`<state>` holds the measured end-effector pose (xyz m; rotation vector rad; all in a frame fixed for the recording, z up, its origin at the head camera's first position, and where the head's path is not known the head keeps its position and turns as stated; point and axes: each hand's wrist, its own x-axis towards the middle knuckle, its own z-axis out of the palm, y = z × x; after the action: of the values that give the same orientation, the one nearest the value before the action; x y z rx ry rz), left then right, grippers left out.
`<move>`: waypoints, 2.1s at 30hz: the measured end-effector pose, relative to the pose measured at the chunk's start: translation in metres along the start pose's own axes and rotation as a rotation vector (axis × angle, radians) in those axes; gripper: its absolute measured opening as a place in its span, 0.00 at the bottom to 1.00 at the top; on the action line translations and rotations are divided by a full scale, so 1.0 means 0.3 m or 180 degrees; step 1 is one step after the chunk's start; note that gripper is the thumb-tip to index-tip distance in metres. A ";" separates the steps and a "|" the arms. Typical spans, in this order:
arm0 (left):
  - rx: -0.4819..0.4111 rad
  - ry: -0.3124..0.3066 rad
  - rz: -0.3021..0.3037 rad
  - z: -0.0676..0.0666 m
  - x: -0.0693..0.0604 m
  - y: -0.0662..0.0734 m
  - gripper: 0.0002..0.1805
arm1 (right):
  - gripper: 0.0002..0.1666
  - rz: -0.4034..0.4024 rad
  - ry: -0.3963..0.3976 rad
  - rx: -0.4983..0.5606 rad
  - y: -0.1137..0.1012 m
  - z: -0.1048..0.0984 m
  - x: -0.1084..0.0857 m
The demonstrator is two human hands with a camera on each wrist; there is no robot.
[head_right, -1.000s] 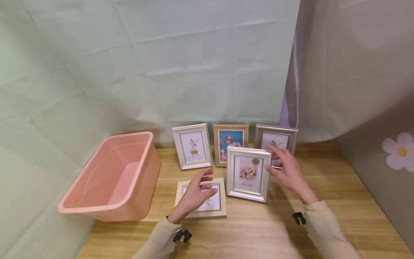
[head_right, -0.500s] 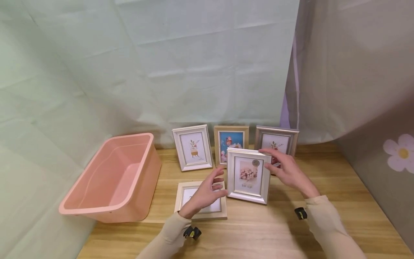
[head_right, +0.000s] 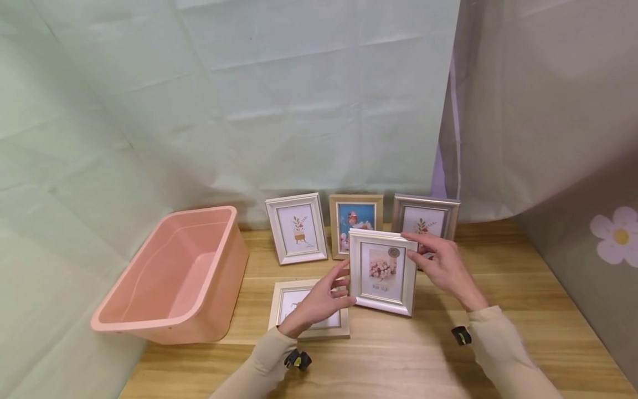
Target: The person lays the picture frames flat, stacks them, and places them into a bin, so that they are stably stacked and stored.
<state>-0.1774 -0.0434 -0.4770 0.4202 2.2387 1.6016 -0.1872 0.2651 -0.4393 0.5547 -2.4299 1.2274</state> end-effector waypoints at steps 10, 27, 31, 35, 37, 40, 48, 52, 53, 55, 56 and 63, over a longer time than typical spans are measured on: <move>-0.0128 0.0050 0.0107 -0.001 -0.006 0.005 0.45 | 0.25 0.0124 0.0449 0.0023 -0.060 -0.005 -0.007; 0.0322 0.0529 0.0693 -0.089 -0.117 -0.014 0.46 | 0.32 0.1380 0.0699 0.1290 -0.188 -0.012 -0.056; 0.0220 0.0472 0.0714 -0.117 -0.152 -0.029 0.48 | 0.32 0.1528 0.0831 0.1766 -0.209 0.015 -0.074; 0.0026 0.0421 0.0616 -0.139 -0.182 -0.045 0.49 | 0.28 0.1670 0.0889 0.2013 -0.223 0.040 -0.093; -0.0059 0.0419 0.0597 -0.148 -0.193 -0.051 0.49 | 0.28 0.1749 0.0887 0.2067 -0.228 0.050 -0.101; -0.0064 0.0481 0.0629 -0.161 -0.206 -0.063 0.48 | 0.28 0.1861 0.0875 0.2138 -0.236 0.066 -0.114; -0.0288 0.0662 0.1081 -0.191 -0.229 -0.107 0.45 | 0.22 0.1959 0.1051 0.2321 -0.269 0.125 -0.149; -0.0714 0.0548 0.1309 -0.191 -0.226 -0.130 0.49 | 0.23 0.1933 0.1136 0.2416 -0.278 0.143 -0.165; -0.0826 0.0492 0.1314 -0.190 -0.224 -0.136 0.50 | 0.23 0.1935 0.1151 0.2440 -0.281 0.145 -0.168; -0.1059 0.0302 0.1220 -0.193 -0.219 -0.149 0.53 | 0.23 0.1943 0.1180 0.2485 -0.287 0.148 -0.172; -0.1157 0.0201 0.1160 -0.195 -0.215 -0.157 0.55 | 0.23 0.1945 0.1185 0.2506 -0.291 0.150 -0.174; -0.1707 -0.0517 0.0820 -0.203 -0.204 -0.187 0.60 | 0.24 0.1900 0.1230 0.2667 -0.311 0.166 -0.190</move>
<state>-0.1521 -0.1389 -0.5052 0.6714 1.5976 2.1211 -0.0992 0.1837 -0.4314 -0.2481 -1.7130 2.3516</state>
